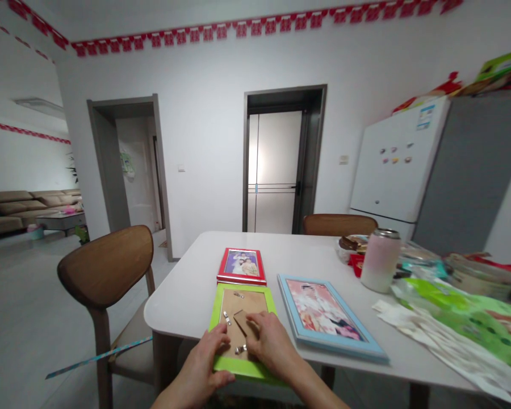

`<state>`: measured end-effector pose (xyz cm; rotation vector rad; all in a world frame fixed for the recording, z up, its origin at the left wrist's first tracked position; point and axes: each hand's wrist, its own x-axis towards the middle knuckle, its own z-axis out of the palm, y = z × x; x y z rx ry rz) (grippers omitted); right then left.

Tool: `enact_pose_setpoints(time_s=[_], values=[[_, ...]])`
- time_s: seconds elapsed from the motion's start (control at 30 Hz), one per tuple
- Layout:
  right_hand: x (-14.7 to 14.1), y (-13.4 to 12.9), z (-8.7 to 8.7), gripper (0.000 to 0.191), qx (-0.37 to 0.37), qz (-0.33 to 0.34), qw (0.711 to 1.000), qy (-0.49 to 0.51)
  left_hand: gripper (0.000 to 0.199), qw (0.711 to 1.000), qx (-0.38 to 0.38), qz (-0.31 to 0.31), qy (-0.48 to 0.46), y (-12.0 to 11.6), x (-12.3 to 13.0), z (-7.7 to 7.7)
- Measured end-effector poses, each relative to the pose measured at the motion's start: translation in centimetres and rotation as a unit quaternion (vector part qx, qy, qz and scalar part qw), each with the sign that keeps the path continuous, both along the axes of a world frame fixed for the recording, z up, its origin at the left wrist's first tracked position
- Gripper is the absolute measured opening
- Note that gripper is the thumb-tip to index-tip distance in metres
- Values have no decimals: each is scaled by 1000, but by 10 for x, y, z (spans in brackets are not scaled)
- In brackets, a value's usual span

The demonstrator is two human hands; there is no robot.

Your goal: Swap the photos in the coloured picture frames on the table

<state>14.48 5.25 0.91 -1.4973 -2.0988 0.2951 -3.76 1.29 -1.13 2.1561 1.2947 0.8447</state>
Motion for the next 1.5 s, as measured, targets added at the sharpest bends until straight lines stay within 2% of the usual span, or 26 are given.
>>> enact_pose_setpoints(time_s=[0.13,0.3,0.4,0.5,0.63,0.77,0.93,1.07,1.17,1.23,1.3,1.4,1.5], values=[[1,2,8,39,24,-3,1000,11,60,997,-41,29,-54,1,1,3],[-18,-4,33,33,38,3,999,39,37,972,-25,101,-212,18,3,14],[-28,-8,42,34,43,40,996,74,31,937,-41,114,-327,31,-11,15],[-18,-3,36,38,41,25,997,65,33,914,-88,143,-369,40,-40,12],[16,8,12,39,16,-54,998,-29,30,916,-102,188,-340,44,-80,6],[34,7,-5,37,-17,-99,990,-95,26,928,-99,225,-279,46,-98,2],[29,2,-5,37,-40,-103,987,-113,29,944,-69,290,-140,45,-108,2],[27,5,-1,46,-54,-122,987,-94,36,943,-31,329,-42,39,-111,8],[29,7,1,54,-62,-143,987,-36,39,944,17,330,9,34,-98,14],[28,5,4,59,-95,-154,982,55,38,957,59,285,23,28,-78,17],[25,0,11,62,-164,-146,958,184,38,975,82,205,0,19,-50,19],[18,-11,26,66,-238,-104,899,352,42,992,57,104,-36,6,-4,21],[10,-21,40,68,-237,-77,879,407,49,997,58,50,-28,-2,32,29]])
